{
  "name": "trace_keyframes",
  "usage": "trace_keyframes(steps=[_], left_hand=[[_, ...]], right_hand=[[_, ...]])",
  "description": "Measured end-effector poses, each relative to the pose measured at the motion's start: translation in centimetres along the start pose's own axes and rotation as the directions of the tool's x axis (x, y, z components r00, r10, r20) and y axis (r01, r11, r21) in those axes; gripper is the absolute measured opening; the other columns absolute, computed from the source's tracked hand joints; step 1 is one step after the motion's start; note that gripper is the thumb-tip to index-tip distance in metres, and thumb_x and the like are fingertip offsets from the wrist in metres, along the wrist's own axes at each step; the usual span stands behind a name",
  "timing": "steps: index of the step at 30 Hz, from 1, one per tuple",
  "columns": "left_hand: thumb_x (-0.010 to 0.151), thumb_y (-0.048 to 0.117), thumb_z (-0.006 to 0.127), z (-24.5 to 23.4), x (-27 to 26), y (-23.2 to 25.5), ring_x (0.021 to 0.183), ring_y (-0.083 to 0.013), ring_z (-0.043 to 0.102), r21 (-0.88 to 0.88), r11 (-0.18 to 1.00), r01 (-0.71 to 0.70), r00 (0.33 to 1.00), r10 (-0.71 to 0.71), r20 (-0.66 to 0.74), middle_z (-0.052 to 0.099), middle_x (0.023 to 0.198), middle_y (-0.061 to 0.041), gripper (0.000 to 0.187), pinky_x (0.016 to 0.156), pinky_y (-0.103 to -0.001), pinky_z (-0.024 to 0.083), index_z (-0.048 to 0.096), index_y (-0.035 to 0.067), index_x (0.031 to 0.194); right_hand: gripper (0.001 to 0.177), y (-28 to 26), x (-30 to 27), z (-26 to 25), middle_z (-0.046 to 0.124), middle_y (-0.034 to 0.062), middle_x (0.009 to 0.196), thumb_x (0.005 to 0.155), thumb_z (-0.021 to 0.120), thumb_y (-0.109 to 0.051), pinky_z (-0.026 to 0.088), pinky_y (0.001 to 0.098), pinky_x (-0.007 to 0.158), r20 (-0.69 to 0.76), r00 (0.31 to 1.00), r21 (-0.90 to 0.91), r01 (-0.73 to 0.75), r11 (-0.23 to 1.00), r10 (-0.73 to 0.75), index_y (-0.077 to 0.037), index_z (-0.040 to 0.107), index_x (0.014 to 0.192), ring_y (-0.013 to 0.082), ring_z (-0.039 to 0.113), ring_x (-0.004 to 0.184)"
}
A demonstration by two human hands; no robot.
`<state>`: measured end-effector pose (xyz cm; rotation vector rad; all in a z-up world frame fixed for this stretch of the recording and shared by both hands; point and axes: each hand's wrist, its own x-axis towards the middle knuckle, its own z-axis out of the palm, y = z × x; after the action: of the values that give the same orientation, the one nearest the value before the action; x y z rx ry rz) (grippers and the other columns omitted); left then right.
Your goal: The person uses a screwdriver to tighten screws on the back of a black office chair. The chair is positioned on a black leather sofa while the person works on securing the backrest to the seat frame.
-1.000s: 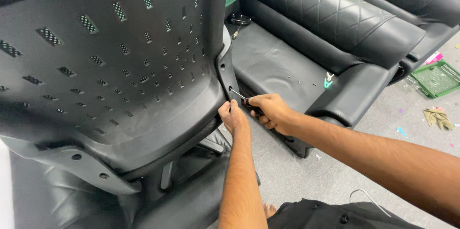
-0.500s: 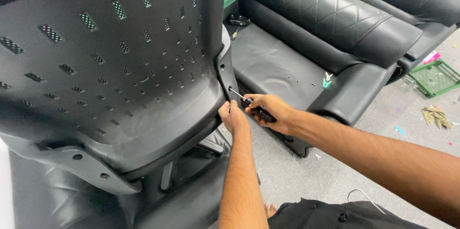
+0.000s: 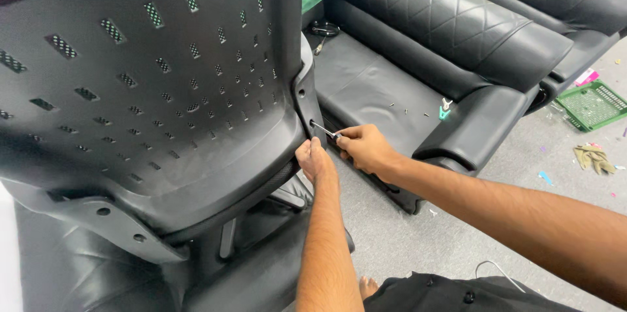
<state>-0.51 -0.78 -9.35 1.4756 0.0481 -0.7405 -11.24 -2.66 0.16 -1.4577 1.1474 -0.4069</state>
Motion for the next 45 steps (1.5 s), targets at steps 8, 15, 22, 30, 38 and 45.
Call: trace_keyframes(steps=[8, 15, 22, 30, 38, 45], left_hand=[[0.088, 0.030, 0.064, 0.3, 1.2, -1.3, 0.108, -0.0246, 0.068, -0.072, 0.996, -0.057, 0.998, 0.058, 0.017, 0.073, 0.118, -0.012, 0.040, 0.096, -0.036, 0.051, 0.069, 0.003, 0.117], [0.088, 0.031, 0.064, 0.1, 0.7, -1.1, 0.110, -0.0241, 0.066, -0.027, 0.999, -0.024, 1.000, 0.024, -0.002, 0.070, 0.120, -0.011, 0.041, 0.096, -0.037, 0.049, 0.066, 0.004, 0.119], [0.089, 0.033, 0.064, 0.0, 0.1, -0.7, 0.110, -0.0256, 0.067, -0.022, 0.998, -0.051, 0.998, 0.051, -0.025, 0.072, 0.119, -0.013, 0.043, 0.097, -0.038, 0.049, 0.068, 0.003, 0.118], [0.089, 0.035, 0.062, -0.4, 0.4, -0.6, 0.107, -0.0273, 0.071, 0.065, 0.995, -0.071, 0.996, 0.074, -0.048, 0.076, 0.115, -0.015, 0.041, 0.097, -0.037, 0.051, 0.074, 0.005, 0.114], [0.087, 0.037, 0.061, -0.5, -0.1, -0.8, 0.106, -0.0281, 0.073, 0.042, 0.996, -0.084, 0.995, 0.086, -0.046, 0.077, 0.114, -0.016, 0.043, 0.096, -0.038, 0.053, 0.075, 0.005, 0.112], [0.091, 0.051, 0.057, -0.6, -2.4, 2.6, 0.109, -0.0347, 0.071, -0.027, 0.992, 0.123, 0.984, -0.126, -0.124, 0.074, 0.119, -0.021, 0.058, 0.097, -0.044, 0.054, 0.074, -0.001, 0.113]], right_hand=[[0.041, -0.5, -3.3, 1.4, 0.073, 0.0258, 0.097, 0.091, 0.059, -0.020, 0.053, 0.0508, 0.082, -0.091, 0.899, -0.704, 0.246, 0.666, -0.428, -0.007, 0.068, 0.129, 0.0432, 0.070, 0.092], [0.046, -0.4, -0.4, -1.3, 0.068, 0.0043, 0.090, 0.090, 0.060, -0.013, 0.043, 0.0293, 0.056, 0.125, 0.971, 0.277, -0.234, 0.932, 0.206, -0.015, 0.069, 0.135, 0.0128, 0.054, 0.066], [0.013, 0.2, 0.7, -1.9, 0.062, 0.0034, 0.082, 0.100, 0.056, -0.019, 0.031, 0.0110, 0.030, 0.614, 0.778, 0.699, -0.613, 0.369, 0.131, -0.007, 0.055, 0.105, -0.0001, 0.044, 0.047], [0.030, -1.2, -1.1, -0.4, 0.055, -0.0002, 0.071, 0.096, 0.056, -0.023, 0.027, 0.0245, 0.035, 0.109, 0.981, 0.137, -0.174, 0.975, 0.159, -0.016, 0.068, 0.123, 0.0072, 0.038, 0.044], [0.049, -2.0, -4.5, -0.3, 0.073, 0.0215, 0.093, 0.085, 0.060, -0.015, 0.054, 0.0512, 0.073, 0.054, 0.847, -0.767, 0.375, 0.521, -0.530, -0.013, 0.066, 0.134, 0.0407, 0.068, 0.083], [0.057, -1.5, -4.2, -0.8, 0.074, 0.0182, 0.103, 0.083, 0.060, -0.017, 0.056, 0.0443, 0.082, 0.004, 0.925, -0.700, 0.273, 0.660, -0.379, -0.018, 0.062, 0.140, 0.0349, 0.072, 0.087]])
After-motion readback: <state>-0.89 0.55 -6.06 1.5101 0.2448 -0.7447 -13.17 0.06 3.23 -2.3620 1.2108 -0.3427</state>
